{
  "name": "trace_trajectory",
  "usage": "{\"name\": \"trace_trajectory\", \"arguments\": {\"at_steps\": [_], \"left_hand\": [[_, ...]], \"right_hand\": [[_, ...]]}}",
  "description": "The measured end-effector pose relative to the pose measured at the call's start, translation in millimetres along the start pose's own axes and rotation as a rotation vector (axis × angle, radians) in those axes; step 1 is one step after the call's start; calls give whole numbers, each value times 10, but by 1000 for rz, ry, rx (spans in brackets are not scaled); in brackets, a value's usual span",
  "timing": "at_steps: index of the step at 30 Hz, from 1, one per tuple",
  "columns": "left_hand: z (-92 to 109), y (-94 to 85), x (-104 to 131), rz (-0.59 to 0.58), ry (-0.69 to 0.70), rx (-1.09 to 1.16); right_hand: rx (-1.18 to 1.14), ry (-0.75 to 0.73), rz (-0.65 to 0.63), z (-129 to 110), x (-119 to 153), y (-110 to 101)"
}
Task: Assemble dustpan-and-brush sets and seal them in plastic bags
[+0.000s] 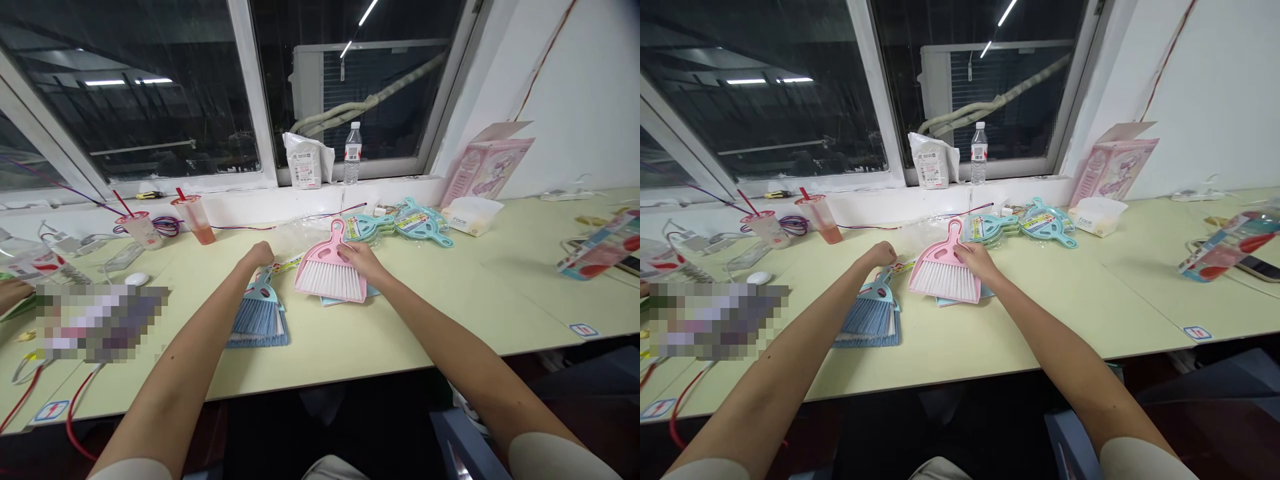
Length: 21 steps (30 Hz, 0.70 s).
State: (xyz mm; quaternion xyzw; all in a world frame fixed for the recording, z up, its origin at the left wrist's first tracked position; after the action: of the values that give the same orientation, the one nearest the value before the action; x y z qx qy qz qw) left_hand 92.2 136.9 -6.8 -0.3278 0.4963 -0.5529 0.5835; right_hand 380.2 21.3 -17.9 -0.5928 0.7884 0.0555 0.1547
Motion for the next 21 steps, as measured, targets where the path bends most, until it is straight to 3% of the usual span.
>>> {"name": "trace_trajectory", "arguments": {"at_steps": [9, 16, 21], "left_hand": [[19, 136, -3, -165, -2, -100], [3, 131, -48, -95, 11, -54], [16, -46, -13, -17, 43, -20]], "right_hand": [[14, 5, 13, 8, -9, -11], [22, 6, 31, -3, -11, -36], [7, 11, 94, 21, -61, -91]]}}
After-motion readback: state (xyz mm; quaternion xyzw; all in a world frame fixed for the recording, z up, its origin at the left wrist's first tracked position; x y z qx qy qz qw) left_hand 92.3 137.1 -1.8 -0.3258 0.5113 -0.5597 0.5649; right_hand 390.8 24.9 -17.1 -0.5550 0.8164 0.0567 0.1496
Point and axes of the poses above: each hand's wrist, its own x-axis away from the middle knuckle, its own y-axis out of the palm, z = x × y, the point moved 4 cm from there along -x, towards the middle knuckle, and after that the axes turned 14 degrees about z, right-handed, at the moved point
